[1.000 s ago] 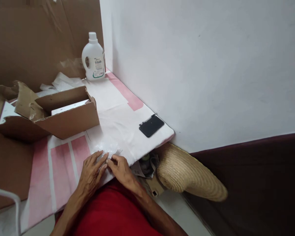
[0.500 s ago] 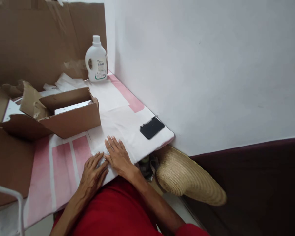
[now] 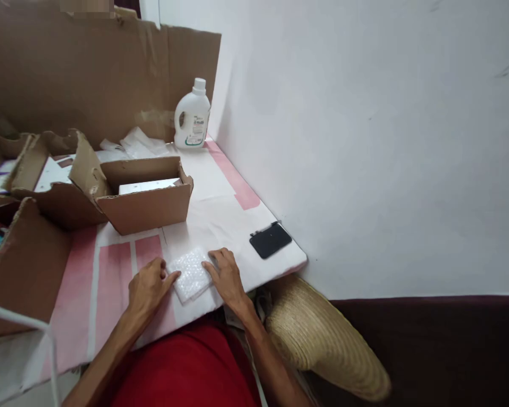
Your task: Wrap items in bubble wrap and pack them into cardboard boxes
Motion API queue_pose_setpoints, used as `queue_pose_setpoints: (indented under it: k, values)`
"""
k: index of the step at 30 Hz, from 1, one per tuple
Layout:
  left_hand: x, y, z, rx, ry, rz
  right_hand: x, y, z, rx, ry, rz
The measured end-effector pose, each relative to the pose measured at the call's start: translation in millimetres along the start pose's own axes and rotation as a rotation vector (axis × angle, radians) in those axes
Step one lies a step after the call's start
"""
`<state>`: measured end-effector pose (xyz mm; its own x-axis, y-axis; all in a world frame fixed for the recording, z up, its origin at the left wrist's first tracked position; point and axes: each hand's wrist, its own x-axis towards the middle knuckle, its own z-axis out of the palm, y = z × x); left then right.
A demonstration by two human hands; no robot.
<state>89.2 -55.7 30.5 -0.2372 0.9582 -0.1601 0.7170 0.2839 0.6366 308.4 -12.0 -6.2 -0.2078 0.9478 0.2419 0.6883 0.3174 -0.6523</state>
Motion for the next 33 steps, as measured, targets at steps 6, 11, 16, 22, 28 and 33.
queue_pose_setpoints:
  k: [6, 11, 16, 22, 28, 33]
  values:
    - [6.1, 2.9, 10.9, -0.264, -0.106, 0.085, 1.6, 4.3, -12.7, 0.277, -0.083, 0.153]
    - [0.8, 20.3, -19.5, -0.67, -0.259, 0.202, 23.6, -10.7, -41.9, 0.673, -0.363, 0.247]
    - [3.6, 39.9, -68.7, -0.774, -0.238, 0.211, 55.4, -44.9, -66.6, 0.996, -0.565, 0.254]
    - [20.5, 58.7, -136.1, -0.73, 0.239, 0.25, 129.2, -118.2, -104.8, 0.851, -0.411, -0.033]
    - [67.8, 62.1, -188.4, -0.281, 0.691, 0.546, 212.4, -170.4, -94.3, 0.447, -0.115, -0.523]
    - [114.7, 21.9, -177.8, -0.051, 0.327, 0.574, 238.2, -138.0, -56.0, 0.186, -0.411, -0.543]
